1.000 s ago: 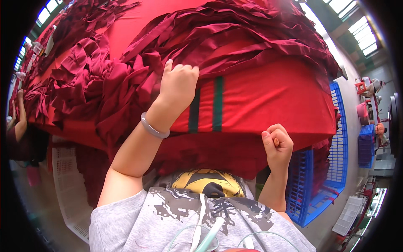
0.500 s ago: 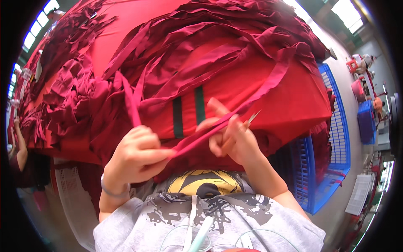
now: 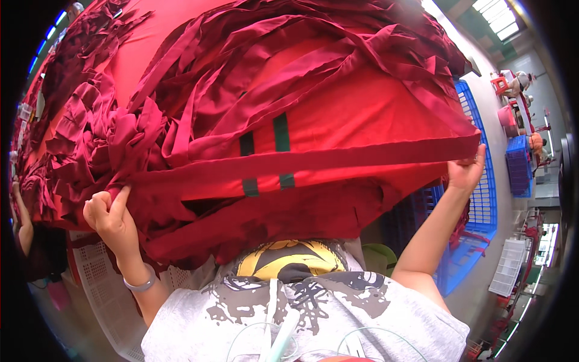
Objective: The person uses a small knife to cut strips of red fabric laid out on a table. They repeatedly lift and reposition the fabric while cutting along marked lines, handling the material one piece at a time.
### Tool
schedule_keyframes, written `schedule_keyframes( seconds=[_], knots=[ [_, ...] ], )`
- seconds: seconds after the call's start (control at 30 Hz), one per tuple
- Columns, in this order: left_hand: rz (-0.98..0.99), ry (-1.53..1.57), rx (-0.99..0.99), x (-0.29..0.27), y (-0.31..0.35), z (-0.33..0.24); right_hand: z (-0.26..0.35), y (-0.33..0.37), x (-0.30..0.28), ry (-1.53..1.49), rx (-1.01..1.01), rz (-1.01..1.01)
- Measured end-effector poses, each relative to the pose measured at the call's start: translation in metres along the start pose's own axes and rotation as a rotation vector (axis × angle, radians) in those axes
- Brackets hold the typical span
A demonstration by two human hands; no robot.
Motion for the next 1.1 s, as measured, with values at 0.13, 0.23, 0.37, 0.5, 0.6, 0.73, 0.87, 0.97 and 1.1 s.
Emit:
schedule_keyframes(
  seconds=[0.13,0.23,0.37,0.5,0.6,0.73,0.87,0.97,1.1],
  knots=[
    [0.026,0.269,-0.115,0.019,-0.001,0.026,0.099,-0.030,-0.083,0.176,-0.009,-0.095],
    [0.024,0.303,-0.077,0.015,-0.007,0.033,0.101,-0.034,-0.103,0.332,-0.022,-0.429],
    [0.115,0.474,-0.256,0.027,-0.003,0.067,0.083,-0.049,-0.116,0.465,0.153,-0.439],
    [-0.199,0.060,-0.226,-0.025,-0.036,0.002,0.093,-0.051,-0.124,1.063,0.150,-0.340],
    [-0.259,0.334,0.071,-0.044,-0.037,-0.092,0.081,-0.053,-0.116,1.319,0.174,-0.391],
    [0.165,0.479,0.490,0.030,-0.023,-0.169,0.095,-0.076,-0.135,1.454,0.204,-0.377],
    [0.098,0.485,0.553,0.057,0.002,-0.144,0.109,-0.086,-0.136,1.463,0.169,-0.436],
    [0.065,0.463,0.546,0.064,0.011,-0.134,0.171,-0.094,-0.166,1.393,-0.001,-0.424],
    [0.170,0.481,0.577,0.051,0.009,-0.129,0.170,-0.098,-0.178,0.856,-0.176,-0.385]
  ],
)
Point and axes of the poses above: each hand's wrist, its own y-axis away from the middle knuckle, its own x-axis out of the palm, z = x × y, the point moved 6 cm from there along -y, towards the middle knuckle, and after that the axes turned 15 degrees about z, right-handed, at the moved point
